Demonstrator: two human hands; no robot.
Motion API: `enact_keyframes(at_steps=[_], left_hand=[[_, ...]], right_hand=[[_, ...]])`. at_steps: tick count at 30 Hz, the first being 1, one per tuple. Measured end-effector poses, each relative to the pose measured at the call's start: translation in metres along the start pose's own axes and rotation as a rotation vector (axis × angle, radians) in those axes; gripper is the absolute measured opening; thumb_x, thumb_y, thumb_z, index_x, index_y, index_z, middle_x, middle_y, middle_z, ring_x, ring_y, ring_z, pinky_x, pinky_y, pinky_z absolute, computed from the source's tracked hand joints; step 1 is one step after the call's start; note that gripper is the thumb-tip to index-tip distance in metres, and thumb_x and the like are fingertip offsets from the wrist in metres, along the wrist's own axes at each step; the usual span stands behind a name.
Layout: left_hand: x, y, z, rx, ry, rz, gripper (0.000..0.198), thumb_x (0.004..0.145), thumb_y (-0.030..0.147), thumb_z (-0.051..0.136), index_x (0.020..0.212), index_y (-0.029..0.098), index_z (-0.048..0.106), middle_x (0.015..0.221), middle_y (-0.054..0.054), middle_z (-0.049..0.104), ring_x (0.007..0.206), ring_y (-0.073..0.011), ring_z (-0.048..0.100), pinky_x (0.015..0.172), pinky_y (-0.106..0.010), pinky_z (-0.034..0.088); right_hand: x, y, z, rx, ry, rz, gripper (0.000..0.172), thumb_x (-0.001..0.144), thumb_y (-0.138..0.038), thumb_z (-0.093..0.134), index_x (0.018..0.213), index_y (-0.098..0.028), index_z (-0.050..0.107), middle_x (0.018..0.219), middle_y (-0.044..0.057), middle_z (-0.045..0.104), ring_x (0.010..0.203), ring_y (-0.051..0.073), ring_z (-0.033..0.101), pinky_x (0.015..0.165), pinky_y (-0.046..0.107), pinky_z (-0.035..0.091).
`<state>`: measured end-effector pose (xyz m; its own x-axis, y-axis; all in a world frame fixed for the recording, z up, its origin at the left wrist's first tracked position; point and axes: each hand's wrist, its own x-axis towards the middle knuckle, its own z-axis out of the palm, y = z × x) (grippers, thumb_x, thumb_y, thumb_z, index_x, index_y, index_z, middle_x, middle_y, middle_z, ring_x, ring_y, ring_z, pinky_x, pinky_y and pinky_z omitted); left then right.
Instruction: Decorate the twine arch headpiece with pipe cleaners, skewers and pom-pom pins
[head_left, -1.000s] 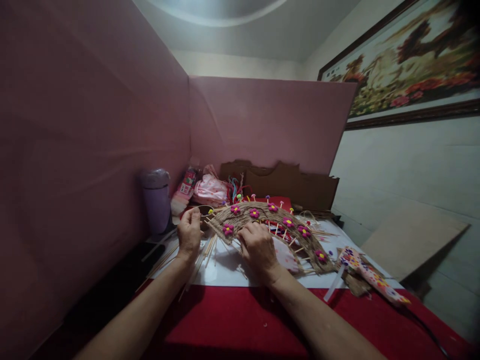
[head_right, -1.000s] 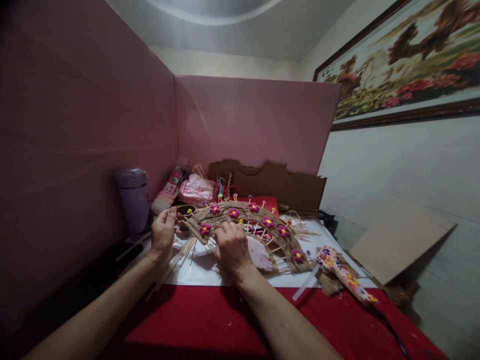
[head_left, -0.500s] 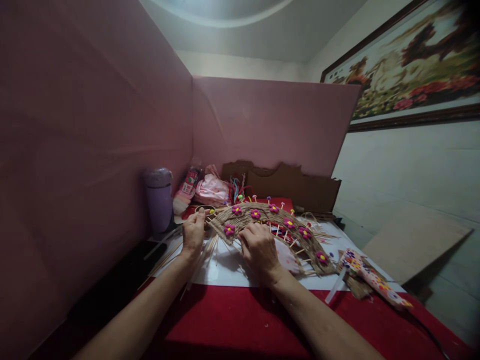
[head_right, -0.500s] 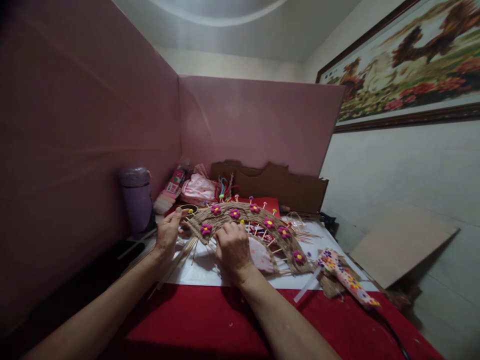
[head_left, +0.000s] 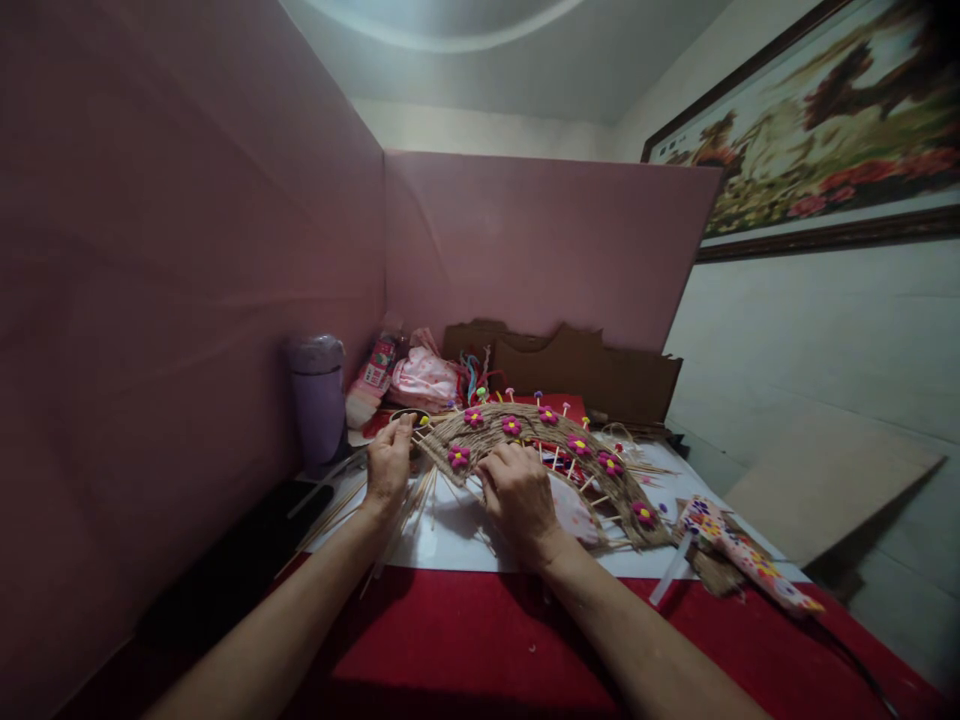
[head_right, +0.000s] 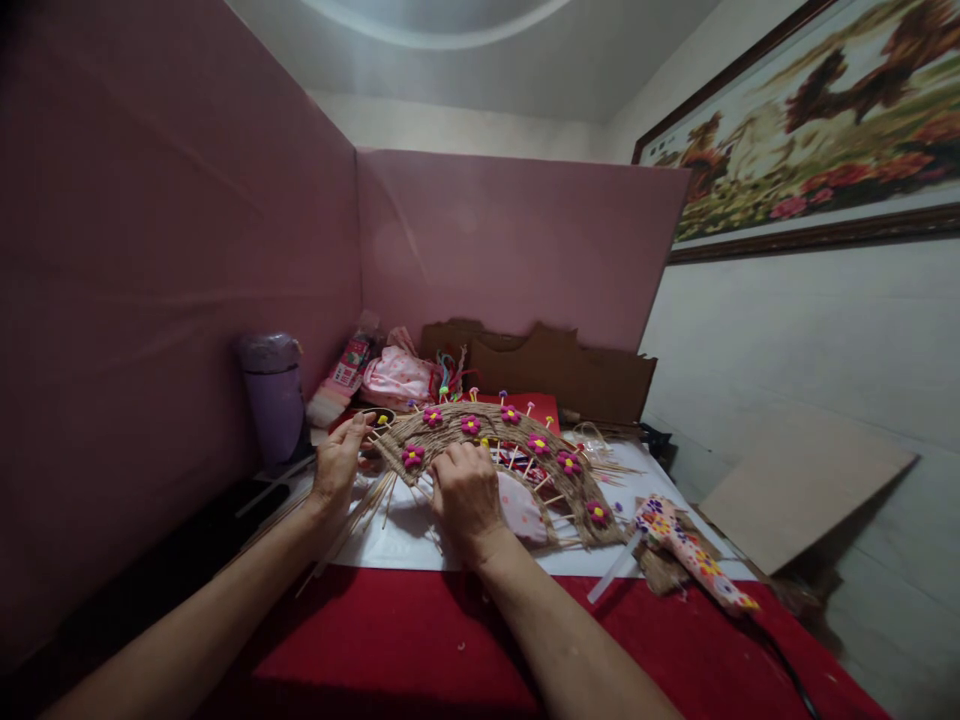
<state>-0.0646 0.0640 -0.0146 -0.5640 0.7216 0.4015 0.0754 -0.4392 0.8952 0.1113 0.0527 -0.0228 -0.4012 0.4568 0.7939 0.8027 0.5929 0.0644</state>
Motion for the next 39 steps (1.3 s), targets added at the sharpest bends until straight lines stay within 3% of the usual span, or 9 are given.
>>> enact_keyframes(at_steps=[5,10,18,24,30,34,39], left_hand=[[0.005,-0.005,-0.003,0.012,0.052,-0.017,0.037,0.071,0.049,0.055,0.082,0.014,0.063,0.067,-0.002,0.058,0.054,-0.0134,0.052,0.038,-0.02,0.036],[0.012,-0.008,-0.009,-0.021,0.161,0.02,0.026,0.065,0.036,0.061,0.08,0.014,0.06,0.07,-0.001,0.057,0.056,-0.0108,0.05,0.044,-0.02,0.037],[0.009,0.005,-0.012,-0.137,0.157,0.052,0.026,0.055,0.032,0.071,0.071,0.013,0.066,0.063,0.0,0.061,0.052,-0.0101,0.053,0.051,-0.023,0.041],[0.005,0.012,-0.012,-0.197,0.134,0.096,0.023,0.056,0.027,0.073,0.074,0.013,0.07,0.066,-0.001,0.065,0.056,-0.0104,0.055,0.053,-0.023,0.042],[0.003,0.012,-0.014,-0.167,0.093,0.229,0.017,0.063,0.025,0.069,0.077,0.015,0.072,0.064,0.0,0.064,0.055,-0.0101,0.053,0.051,-0.022,0.04],[-0.005,0.018,-0.013,-0.183,0.057,0.225,0.015,0.065,0.023,0.067,0.077,0.016,0.071,0.065,0.001,0.062,0.057,-0.0106,0.053,0.053,-0.022,0.039],[-0.027,0.031,-0.009,-0.085,-0.106,0.296,0.009,0.071,0.026,0.064,0.074,0.018,0.069,0.07,0.0,0.063,0.067,-0.0139,0.055,0.062,-0.024,0.041]], right_hand=[[0.0,0.001,-0.001,0.069,0.006,0.015,0.012,0.083,-0.024,0.058,0.072,-0.018,0.061,0.075,0.004,0.058,0.076,0.019,0.047,0.071,0.031,0.03],[0.0,0.0,-0.006,0.098,0.044,0.005,0.024,0.089,-0.031,0.049,0.072,-0.018,0.062,0.075,0.005,0.057,0.075,0.019,0.046,0.072,0.032,0.029],[-0.001,-0.002,-0.017,0.082,0.087,0.027,0.034,0.093,-0.032,0.04,0.069,-0.018,0.059,0.073,0.005,0.055,0.074,0.018,0.045,0.071,0.032,0.029],[-0.001,-0.007,-0.024,0.103,0.142,0.002,0.033,0.093,-0.032,0.04,0.069,-0.018,0.059,0.072,0.004,0.056,0.073,0.018,0.045,0.072,0.032,0.029],[-0.002,-0.012,-0.029,0.195,0.158,-0.068,0.032,0.093,-0.03,0.04,0.071,-0.018,0.061,0.074,0.005,0.058,0.075,0.017,0.047,0.074,0.033,0.03],[-0.004,-0.014,-0.031,0.249,0.151,-0.133,0.031,0.093,-0.029,0.04,0.073,-0.018,0.061,0.075,0.004,0.059,0.074,0.016,0.048,0.075,0.033,0.032],[-0.005,-0.012,-0.031,0.276,0.163,-0.127,0.029,0.092,-0.027,0.04,0.076,-0.018,0.062,0.076,0.004,0.06,0.076,0.016,0.049,0.075,0.033,0.032]])
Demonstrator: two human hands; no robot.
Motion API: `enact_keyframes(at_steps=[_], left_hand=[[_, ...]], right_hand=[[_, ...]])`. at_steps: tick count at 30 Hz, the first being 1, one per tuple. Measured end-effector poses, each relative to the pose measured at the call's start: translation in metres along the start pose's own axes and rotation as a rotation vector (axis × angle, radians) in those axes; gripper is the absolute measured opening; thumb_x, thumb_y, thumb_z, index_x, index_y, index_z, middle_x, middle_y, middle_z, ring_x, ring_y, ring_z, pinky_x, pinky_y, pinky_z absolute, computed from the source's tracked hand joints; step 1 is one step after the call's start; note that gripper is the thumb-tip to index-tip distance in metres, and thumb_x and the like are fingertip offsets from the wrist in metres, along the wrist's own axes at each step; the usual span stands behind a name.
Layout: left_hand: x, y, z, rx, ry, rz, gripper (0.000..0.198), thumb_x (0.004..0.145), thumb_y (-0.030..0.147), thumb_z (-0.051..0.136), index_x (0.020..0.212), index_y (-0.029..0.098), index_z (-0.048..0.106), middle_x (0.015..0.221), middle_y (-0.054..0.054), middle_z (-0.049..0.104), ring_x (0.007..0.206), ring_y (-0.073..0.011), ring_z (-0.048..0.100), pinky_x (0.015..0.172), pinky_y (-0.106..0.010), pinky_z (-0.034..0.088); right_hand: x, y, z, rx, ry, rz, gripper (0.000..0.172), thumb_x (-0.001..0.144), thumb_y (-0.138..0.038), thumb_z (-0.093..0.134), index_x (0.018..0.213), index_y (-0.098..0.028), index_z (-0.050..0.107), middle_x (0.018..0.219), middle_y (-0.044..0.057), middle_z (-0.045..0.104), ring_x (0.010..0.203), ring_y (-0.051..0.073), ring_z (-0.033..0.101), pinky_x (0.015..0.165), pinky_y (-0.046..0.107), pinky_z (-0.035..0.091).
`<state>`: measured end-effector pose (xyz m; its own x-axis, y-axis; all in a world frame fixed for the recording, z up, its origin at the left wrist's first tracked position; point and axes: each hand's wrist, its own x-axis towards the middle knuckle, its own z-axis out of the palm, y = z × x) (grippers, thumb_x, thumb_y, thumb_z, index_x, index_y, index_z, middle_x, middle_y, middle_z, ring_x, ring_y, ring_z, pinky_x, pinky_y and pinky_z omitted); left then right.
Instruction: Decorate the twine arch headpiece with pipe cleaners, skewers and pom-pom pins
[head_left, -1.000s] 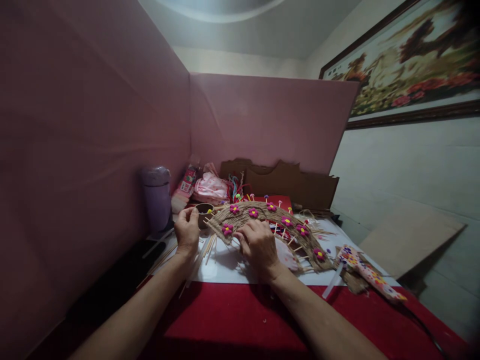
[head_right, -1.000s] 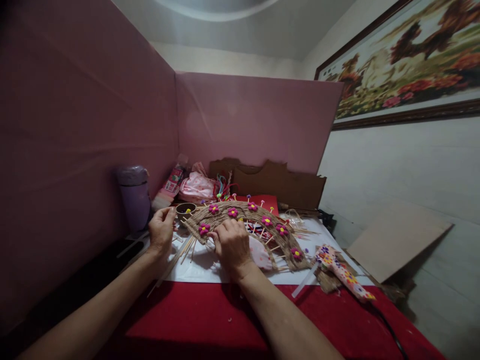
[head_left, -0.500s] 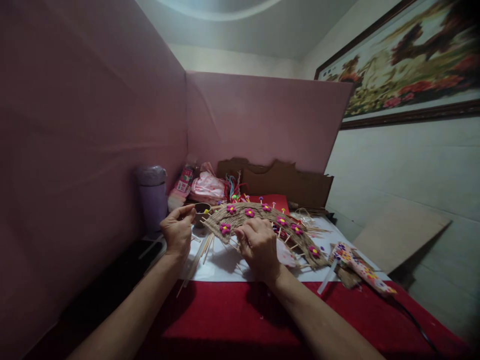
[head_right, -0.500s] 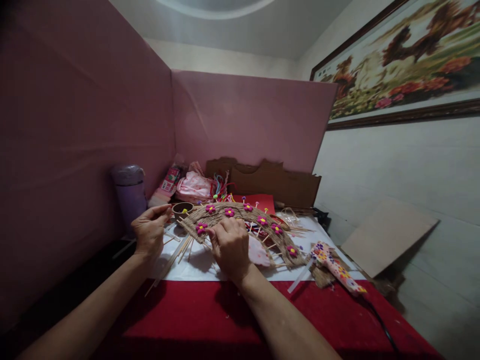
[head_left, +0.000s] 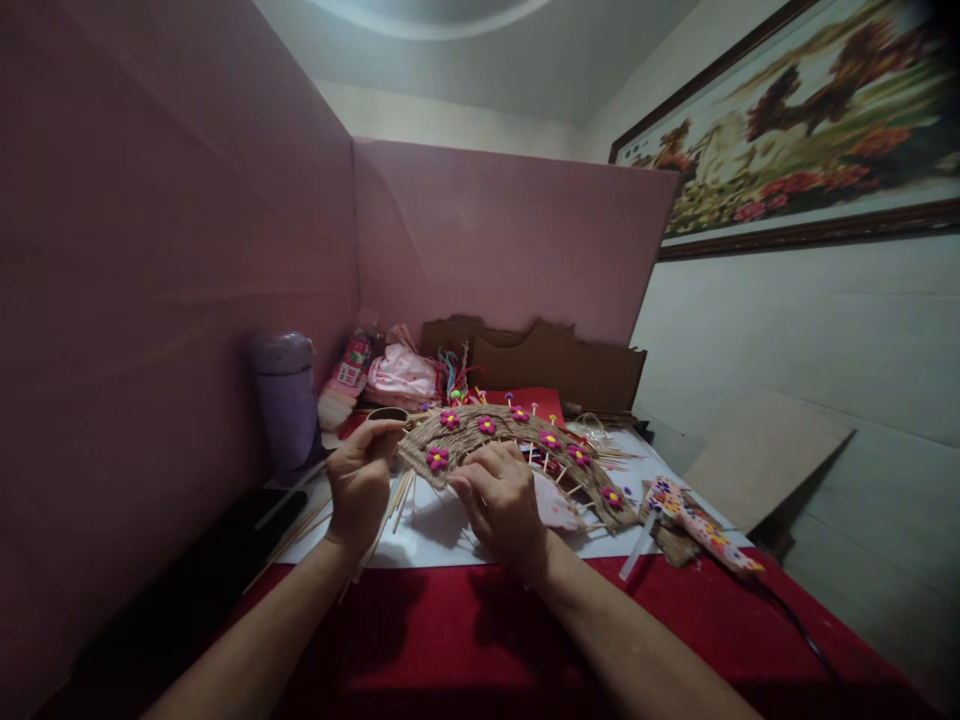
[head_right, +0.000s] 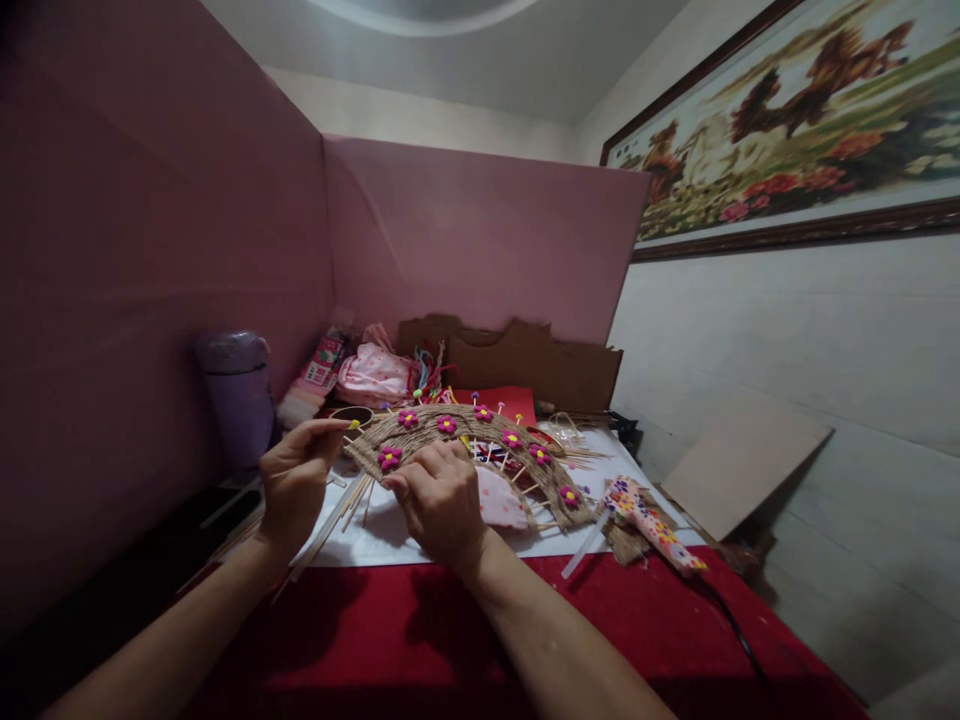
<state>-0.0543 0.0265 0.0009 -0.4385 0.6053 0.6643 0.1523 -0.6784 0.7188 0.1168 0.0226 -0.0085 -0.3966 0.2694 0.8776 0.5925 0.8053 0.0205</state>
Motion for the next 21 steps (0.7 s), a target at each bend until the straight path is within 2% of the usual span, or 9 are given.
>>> enact_keyframes(at_steps=[6,12,17,21], left_hand=[[-0.013,0.004,0.001,0.211,-0.16,0.197,0.012,0.08,0.026,0.057,0.082,0.021,0.067,0.065,0.002,0.06,0.058,-0.0121,0.052,0.057,-0.023,0.04],[-0.014,0.011,0.003,0.338,-0.234,0.473,0.01,0.079,0.02,0.058,0.084,0.02,0.066,0.076,-0.002,0.064,0.068,-0.0143,0.058,0.064,-0.025,0.045],[-0.016,0.01,0.005,0.329,-0.297,0.527,0.012,0.078,0.017,0.058,0.08,0.022,0.069,0.077,-0.003,0.064,0.074,-0.0151,0.06,0.068,-0.026,0.049],[-0.017,0.008,0.006,0.287,-0.321,0.508,0.014,0.077,0.018,0.06,0.08,0.024,0.071,0.078,-0.003,0.068,0.073,-0.0149,0.063,0.066,-0.025,0.05]], right_hand=[[0.002,0.001,-0.002,-0.029,-0.001,0.005,0.031,0.093,-0.028,0.039,0.074,-0.018,0.062,0.074,0.004,0.06,0.075,0.016,0.05,0.075,0.033,0.033],[0.003,0.002,-0.002,-0.048,0.003,0.008,0.032,0.093,-0.03,0.039,0.073,-0.018,0.061,0.074,0.003,0.06,0.074,0.016,0.049,0.074,0.032,0.033],[0.003,0.003,-0.003,-0.079,-0.022,0.001,0.033,0.093,-0.03,0.038,0.073,-0.018,0.061,0.075,0.004,0.059,0.076,0.016,0.05,0.074,0.033,0.032],[0.003,0.004,-0.003,-0.075,-0.013,-0.004,0.035,0.094,-0.032,0.037,0.073,-0.019,0.062,0.074,0.004,0.059,0.075,0.016,0.05,0.074,0.033,0.032]])
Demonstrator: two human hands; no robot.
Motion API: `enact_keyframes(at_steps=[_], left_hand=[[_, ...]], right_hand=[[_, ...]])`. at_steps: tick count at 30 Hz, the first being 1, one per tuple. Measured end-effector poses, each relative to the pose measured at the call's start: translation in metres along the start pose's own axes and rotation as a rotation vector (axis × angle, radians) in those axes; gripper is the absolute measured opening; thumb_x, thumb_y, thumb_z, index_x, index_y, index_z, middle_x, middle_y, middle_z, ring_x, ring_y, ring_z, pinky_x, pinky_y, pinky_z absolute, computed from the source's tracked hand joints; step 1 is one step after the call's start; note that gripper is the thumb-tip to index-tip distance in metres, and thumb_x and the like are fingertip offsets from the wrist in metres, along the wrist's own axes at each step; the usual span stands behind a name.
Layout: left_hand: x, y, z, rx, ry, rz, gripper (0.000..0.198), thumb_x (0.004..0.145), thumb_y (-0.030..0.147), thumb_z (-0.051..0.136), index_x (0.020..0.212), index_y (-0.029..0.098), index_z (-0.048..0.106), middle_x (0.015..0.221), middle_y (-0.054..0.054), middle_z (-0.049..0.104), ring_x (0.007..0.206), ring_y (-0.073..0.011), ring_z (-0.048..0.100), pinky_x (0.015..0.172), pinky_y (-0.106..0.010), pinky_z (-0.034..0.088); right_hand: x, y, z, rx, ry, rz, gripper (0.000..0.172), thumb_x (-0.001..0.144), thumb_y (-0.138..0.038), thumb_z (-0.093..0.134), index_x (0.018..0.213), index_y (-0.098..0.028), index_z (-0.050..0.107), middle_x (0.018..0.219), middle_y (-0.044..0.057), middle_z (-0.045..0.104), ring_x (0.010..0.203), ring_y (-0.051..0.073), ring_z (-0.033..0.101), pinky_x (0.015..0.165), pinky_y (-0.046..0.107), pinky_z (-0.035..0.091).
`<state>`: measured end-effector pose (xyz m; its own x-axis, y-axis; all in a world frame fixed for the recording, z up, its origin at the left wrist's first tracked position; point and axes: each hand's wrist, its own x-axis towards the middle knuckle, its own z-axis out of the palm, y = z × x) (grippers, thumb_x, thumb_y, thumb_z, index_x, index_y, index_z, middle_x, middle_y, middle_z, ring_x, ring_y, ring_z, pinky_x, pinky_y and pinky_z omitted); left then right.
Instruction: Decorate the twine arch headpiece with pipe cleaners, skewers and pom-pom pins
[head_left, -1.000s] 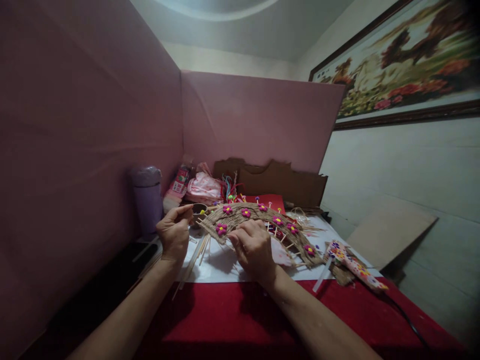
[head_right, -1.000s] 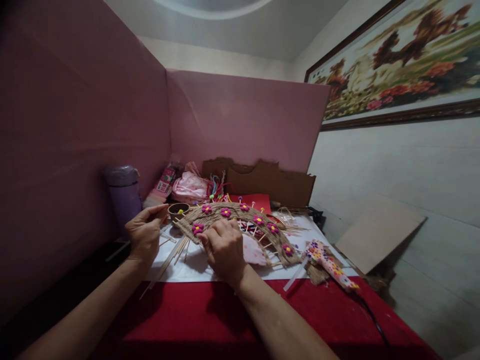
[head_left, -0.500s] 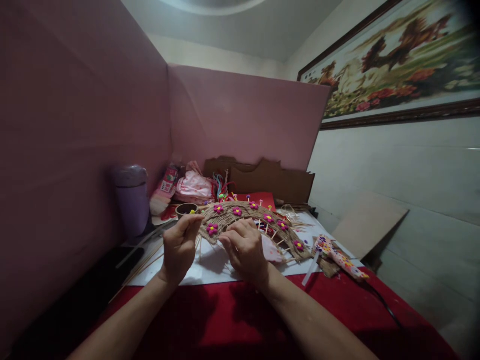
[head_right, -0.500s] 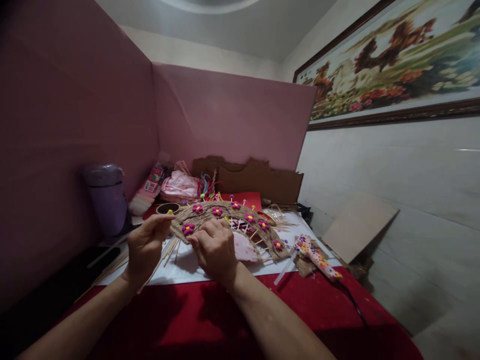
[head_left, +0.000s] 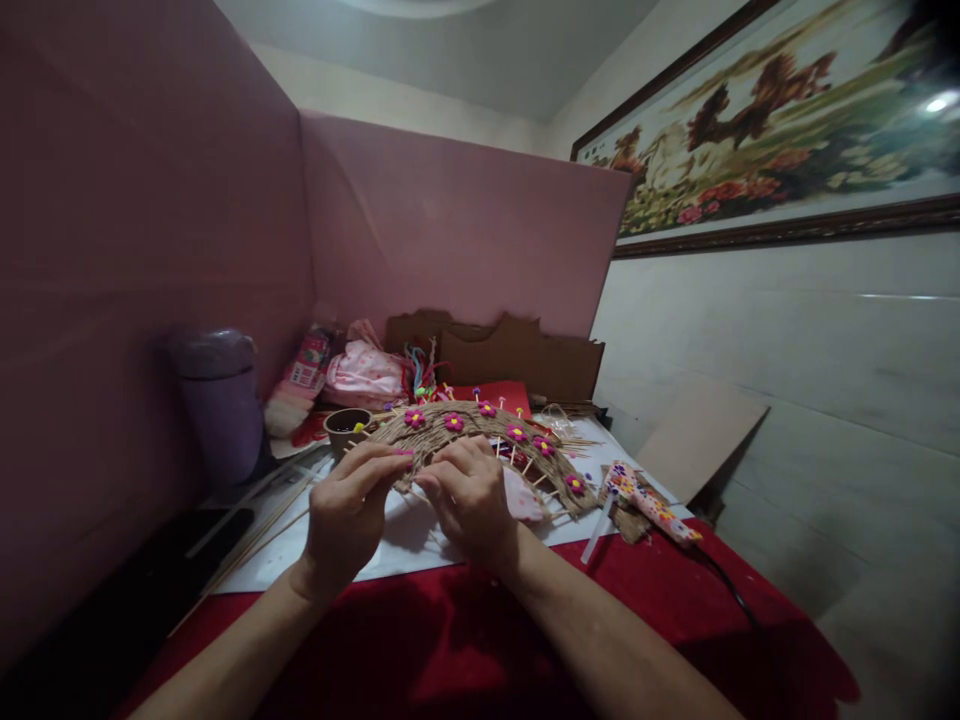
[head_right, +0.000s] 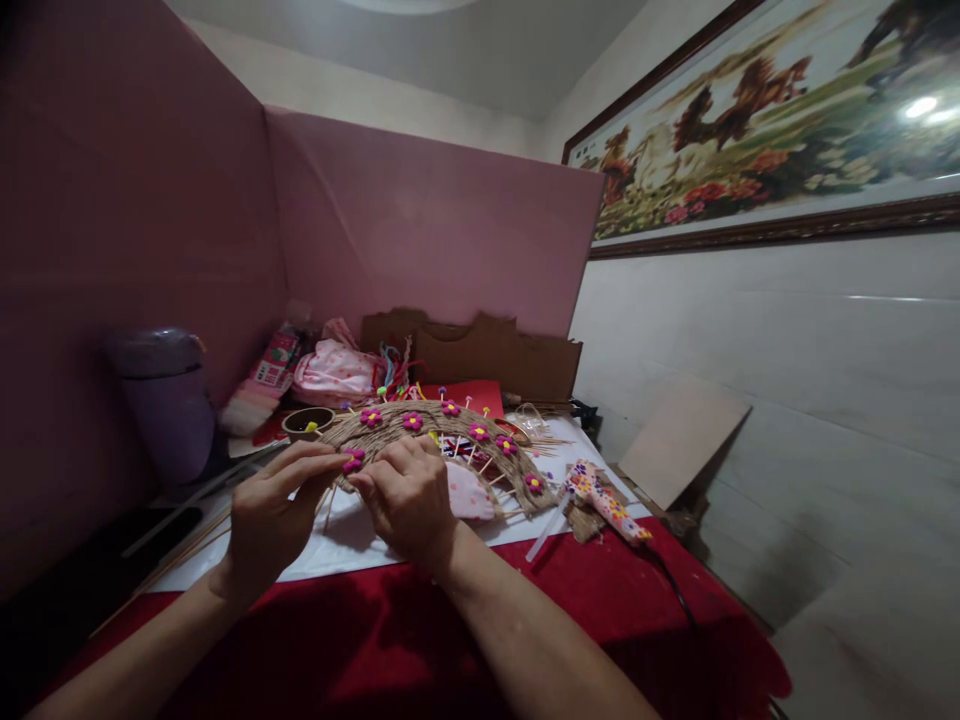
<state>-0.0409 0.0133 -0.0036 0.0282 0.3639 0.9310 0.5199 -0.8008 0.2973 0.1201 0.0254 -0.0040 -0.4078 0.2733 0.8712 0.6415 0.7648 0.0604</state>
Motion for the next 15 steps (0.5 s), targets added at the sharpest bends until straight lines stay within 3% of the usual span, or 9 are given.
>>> enact_keyframes(at_steps=[6,9,15], left_hand=[[-0.0007,0.0054,-0.0025,-0.053,0.041,-0.132,0.014,0.078,0.021,0.057,0.083,0.023,0.07,0.063,0.001,0.065,0.052,-0.0115,0.055,0.052,-0.022,0.044],[-0.0028,0.0035,-0.0046,0.006,0.11,-0.171,0.015,0.081,0.019,0.054,0.088,0.022,0.067,0.063,0.002,0.061,0.053,-0.0109,0.053,0.053,-0.022,0.042],[0.0012,0.0018,-0.0062,0.1,0.083,-0.008,0.012,0.079,0.013,0.057,0.085,0.02,0.065,0.079,-0.002,0.064,0.074,-0.0147,0.06,0.07,-0.025,0.046]], right_hand=[[-0.0007,0.0027,0.0011,0.044,0.033,0.028,0.037,0.094,-0.032,0.036,0.072,-0.019,0.061,0.073,0.004,0.059,0.074,0.016,0.049,0.074,0.033,0.033],[-0.0018,0.0058,0.0017,0.052,0.074,0.082,0.036,0.094,-0.031,0.036,0.071,-0.018,0.061,0.071,0.004,0.059,0.073,0.016,0.049,0.073,0.033,0.033],[-0.0039,0.0097,0.0028,0.055,0.112,0.11,0.035,0.093,-0.031,0.038,0.071,-0.018,0.061,0.072,0.005,0.058,0.072,0.017,0.049,0.072,0.033,0.033]])
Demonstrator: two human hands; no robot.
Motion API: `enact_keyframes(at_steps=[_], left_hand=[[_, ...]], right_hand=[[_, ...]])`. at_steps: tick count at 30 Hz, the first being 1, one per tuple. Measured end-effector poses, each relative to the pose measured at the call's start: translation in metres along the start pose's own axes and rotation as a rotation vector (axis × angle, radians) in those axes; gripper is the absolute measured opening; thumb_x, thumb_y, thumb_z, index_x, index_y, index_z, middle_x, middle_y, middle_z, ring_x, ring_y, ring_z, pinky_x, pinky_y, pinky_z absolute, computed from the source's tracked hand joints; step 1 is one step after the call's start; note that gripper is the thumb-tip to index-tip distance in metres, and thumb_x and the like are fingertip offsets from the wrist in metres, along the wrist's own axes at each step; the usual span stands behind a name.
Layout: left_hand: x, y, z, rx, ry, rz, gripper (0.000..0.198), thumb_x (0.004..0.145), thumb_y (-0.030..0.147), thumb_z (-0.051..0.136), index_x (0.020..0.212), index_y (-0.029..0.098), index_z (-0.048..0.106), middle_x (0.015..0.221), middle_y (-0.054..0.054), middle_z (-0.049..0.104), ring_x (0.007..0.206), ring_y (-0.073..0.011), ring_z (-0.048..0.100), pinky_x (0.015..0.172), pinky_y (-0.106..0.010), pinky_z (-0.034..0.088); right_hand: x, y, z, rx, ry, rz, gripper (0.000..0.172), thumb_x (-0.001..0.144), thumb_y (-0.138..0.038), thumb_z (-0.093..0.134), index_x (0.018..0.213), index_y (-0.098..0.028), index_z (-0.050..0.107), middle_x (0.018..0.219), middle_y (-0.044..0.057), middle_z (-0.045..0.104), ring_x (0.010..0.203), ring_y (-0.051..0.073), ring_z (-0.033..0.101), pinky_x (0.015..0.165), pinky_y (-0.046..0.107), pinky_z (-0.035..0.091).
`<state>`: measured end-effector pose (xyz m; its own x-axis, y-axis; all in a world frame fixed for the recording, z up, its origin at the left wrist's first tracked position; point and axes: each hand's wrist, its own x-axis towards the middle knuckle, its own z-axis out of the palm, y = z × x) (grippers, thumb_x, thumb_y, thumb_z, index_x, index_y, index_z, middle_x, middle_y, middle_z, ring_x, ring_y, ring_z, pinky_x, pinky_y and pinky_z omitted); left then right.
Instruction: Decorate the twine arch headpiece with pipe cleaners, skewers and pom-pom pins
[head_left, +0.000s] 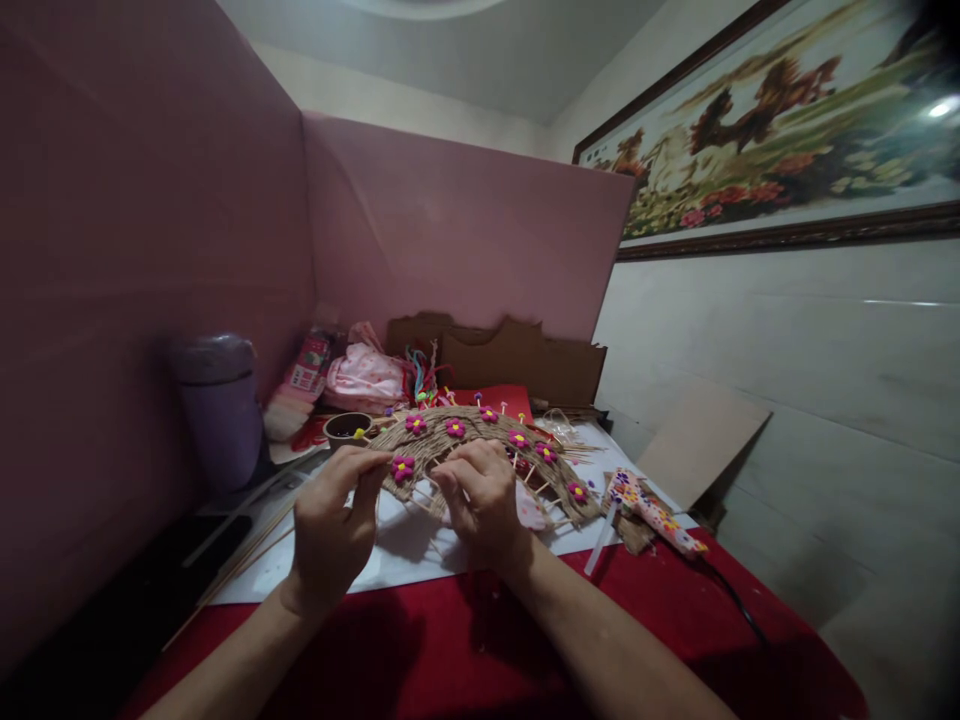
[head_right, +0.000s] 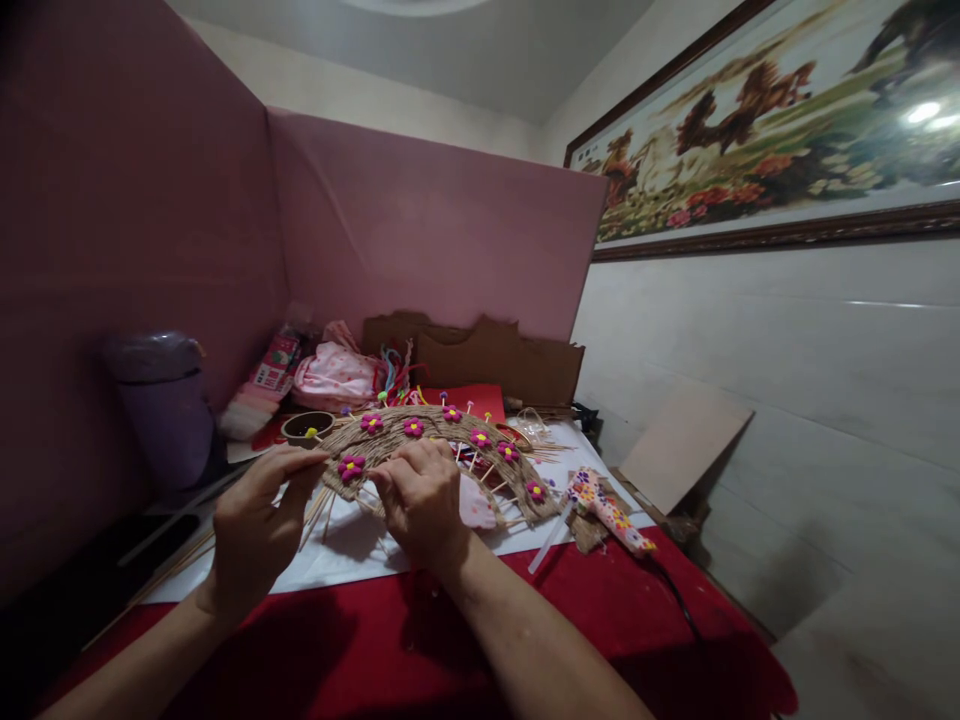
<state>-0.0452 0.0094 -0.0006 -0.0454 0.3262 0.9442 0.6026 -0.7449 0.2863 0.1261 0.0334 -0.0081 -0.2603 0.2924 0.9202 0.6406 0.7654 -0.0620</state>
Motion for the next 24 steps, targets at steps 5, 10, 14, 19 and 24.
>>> enact_keyframes(at_steps=[5,10,14,19,24], left_hand=[[0.0,0.001,0.0,-0.043,-0.026,0.002,0.013,0.078,0.013,0.059,0.084,0.02,0.068,0.078,-0.002,0.066,0.071,-0.0133,0.061,0.068,-0.024,0.047],[0.003,-0.008,-0.003,-0.198,0.199,-0.398,0.01,0.077,0.022,0.06,0.084,0.02,0.067,0.063,0.003,0.057,0.055,-0.0098,0.05,0.051,-0.021,0.04],[0.012,-0.016,-0.007,-0.318,0.392,-0.538,0.009,0.073,0.027,0.062,0.076,0.019,0.064,0.052,0.005,0.045,0.045,-0.0075,0.038,0.04,-0.02,0.029],[0.011,-0.019,-0.007,-0.187,0.333,-0.56,0.013,0.078,0.031,0.058,0.082,0.018,0.062,0.06,0.003,0.05,0.05,-0.0096,0.043,0.045,-0.022,0.033],[0.003,-0.016,-0.006,-0.014,0.134,-0.408,0.012,0.078,0.026,0.058,0.085,0.018,0.063,0.077,-0.001,0.06,0.071,-0.0146,0.056,0.064,-0.025,0.043]], right_hand=[[0.0,0.0,0.0,-0.013,-0.01,0.004,0.036,0.094,-0.031,0.036,0.071,-0.018,0.061,0.072,0.004,0.058,0.073,0.016,0.049,0.072,0.032,0.033],[0.0,0.001,-0.001,0.014,0.041,0.016,0.032,0.092,-0.029,0.041,0.068,-0.018,0.059,0.072,0.004,0.059,0.071,0.016,0.049,0.071,0.032,0.033],[0.0,0.002,-0.002,0.03,0.053,0.035,0.03,0.091,-0.028,0.043,0.068,-0.019,0.06,0.072,0.004,0.059,0.072,0.017,0.05,0.071,0.033,0.034],[-0.001,0.001,-0.002,0.036,0.05,0.039,0.029,0.091,-0.028,0.043,0.069,-0.019,0.06,0.072,0.004,0.059,0.072,0.017,0.049,0.07,0.033,0.033],[-0.001,-0.004,-0.002,0.045,0.01,0.003,0.032,0.092,-0.029,0.04,0.07,-0.018,0.061,0.071,0.004,0.058,0.073,0.017,0.05,0.072,0.033,0.034]])
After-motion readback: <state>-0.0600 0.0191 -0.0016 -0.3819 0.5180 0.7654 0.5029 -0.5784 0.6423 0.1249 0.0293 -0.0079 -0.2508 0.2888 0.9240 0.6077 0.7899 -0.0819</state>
